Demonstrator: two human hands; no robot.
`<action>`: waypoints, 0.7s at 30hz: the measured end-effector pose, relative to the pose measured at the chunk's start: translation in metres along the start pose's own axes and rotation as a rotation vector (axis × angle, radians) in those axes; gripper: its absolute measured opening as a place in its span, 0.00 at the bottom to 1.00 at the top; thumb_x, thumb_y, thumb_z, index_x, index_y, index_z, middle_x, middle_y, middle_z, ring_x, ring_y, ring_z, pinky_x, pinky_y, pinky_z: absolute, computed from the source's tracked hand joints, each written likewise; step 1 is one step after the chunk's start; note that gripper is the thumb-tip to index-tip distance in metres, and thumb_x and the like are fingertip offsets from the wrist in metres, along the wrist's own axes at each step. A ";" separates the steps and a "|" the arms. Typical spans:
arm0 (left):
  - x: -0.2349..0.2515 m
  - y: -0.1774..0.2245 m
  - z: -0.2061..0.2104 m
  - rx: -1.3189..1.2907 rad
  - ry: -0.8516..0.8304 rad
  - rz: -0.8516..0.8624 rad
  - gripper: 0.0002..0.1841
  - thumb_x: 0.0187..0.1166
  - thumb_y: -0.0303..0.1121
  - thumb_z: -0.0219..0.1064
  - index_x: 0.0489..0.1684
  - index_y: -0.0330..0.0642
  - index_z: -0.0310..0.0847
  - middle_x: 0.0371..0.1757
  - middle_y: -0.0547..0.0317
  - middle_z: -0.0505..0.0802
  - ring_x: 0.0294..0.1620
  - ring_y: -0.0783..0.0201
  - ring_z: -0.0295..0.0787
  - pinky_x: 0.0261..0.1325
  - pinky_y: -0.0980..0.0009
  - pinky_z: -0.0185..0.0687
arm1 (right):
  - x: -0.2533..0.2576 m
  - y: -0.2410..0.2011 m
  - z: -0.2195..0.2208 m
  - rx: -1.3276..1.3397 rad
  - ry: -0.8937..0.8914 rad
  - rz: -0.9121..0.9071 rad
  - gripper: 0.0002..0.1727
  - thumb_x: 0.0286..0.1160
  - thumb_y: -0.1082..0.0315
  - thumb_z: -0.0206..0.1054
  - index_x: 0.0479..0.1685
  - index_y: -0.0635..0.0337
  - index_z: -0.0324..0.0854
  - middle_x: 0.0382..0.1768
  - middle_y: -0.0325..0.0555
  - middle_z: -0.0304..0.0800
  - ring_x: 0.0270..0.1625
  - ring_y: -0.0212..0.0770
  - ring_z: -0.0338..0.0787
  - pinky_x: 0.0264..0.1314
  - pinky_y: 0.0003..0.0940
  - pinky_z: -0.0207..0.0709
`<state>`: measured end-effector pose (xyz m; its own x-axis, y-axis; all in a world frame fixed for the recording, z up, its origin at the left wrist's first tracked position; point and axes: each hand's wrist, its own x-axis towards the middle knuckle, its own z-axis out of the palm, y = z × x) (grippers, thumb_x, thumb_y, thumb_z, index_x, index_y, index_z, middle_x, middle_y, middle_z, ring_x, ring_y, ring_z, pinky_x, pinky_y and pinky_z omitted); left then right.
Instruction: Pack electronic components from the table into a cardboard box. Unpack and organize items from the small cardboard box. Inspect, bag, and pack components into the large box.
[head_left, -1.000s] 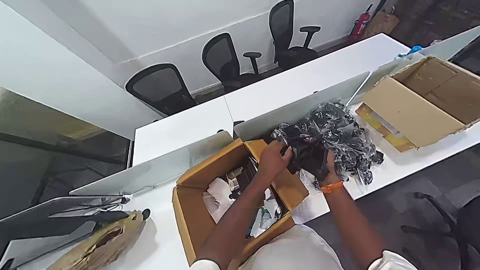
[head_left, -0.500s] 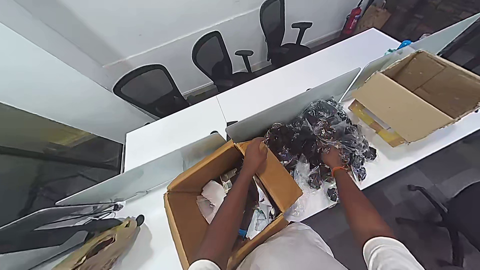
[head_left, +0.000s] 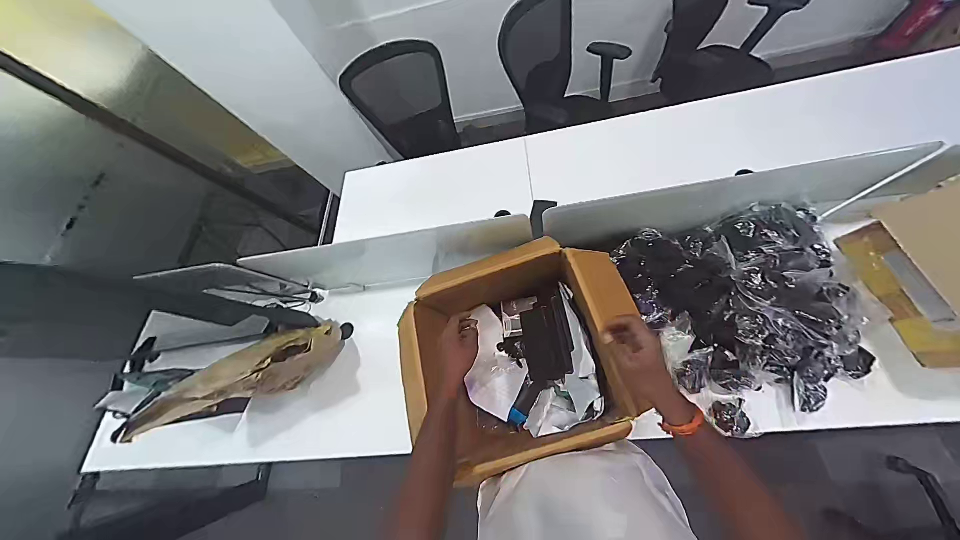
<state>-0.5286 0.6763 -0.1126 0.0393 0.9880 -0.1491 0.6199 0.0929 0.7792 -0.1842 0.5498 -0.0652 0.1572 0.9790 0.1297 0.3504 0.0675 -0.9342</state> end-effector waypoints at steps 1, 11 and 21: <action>0.001 -0.004 -0.002 0.012 -0.030 -0.050 0.21 0.84 0.31 0.60 0.73 0.34 0.75 0.60 0.48 0.93 0.54 0.61 0.94 0.62 0.61 0.90 | 0.009 -0.009 0.023 -0.016 -0.190 0.026 0.15 0.80 0.66 0.63 0.60 0.64 0.82 0.54 0.48 0.89 0.51 0.36 0.91 0.55 0.35 0.89; 0.015 -0.032 0.019 0.084 -0.135 -0.131 0.24 0.87 0.30 0.51 0.81 0.36 0.70 0.65 0.44 0.91 0.65 0.52 0.90 0.72 0.52 0.82 | 0.051 0.055 0.250 -0.810 -0.979 0.247 0.34 0.62 0.66 0.74 0.74 0.62 0.74 0.67 0.75 0.78 0.66 0.74 0.82 0.62 0.72 0.78; 0.000 -0.018 -0.009 -0.257 -0.100 -0.171 0.22 0.87 0.27 0.50 0.78 0.37 0.72 0.67 0.49 0.91 0.63 0.58 0.91 0.70 0.57 0.84 | 0.025 0.120 0.253 -0.430 -1.043 0.102 0.24 0.74 0.64 0.67 0.71 0.53 0.82 0.60 0.54 0.90 0.64 0.53 0.89 0.70 0.60 0.78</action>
<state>-0.5465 0.6761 -0.1214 0.0362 0.9398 -0.3399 0.4068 0.2968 0.8639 -0.3716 0.6313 -0.2581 -0.5728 0.6720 -0.4693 0.7002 0.1035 -0.7064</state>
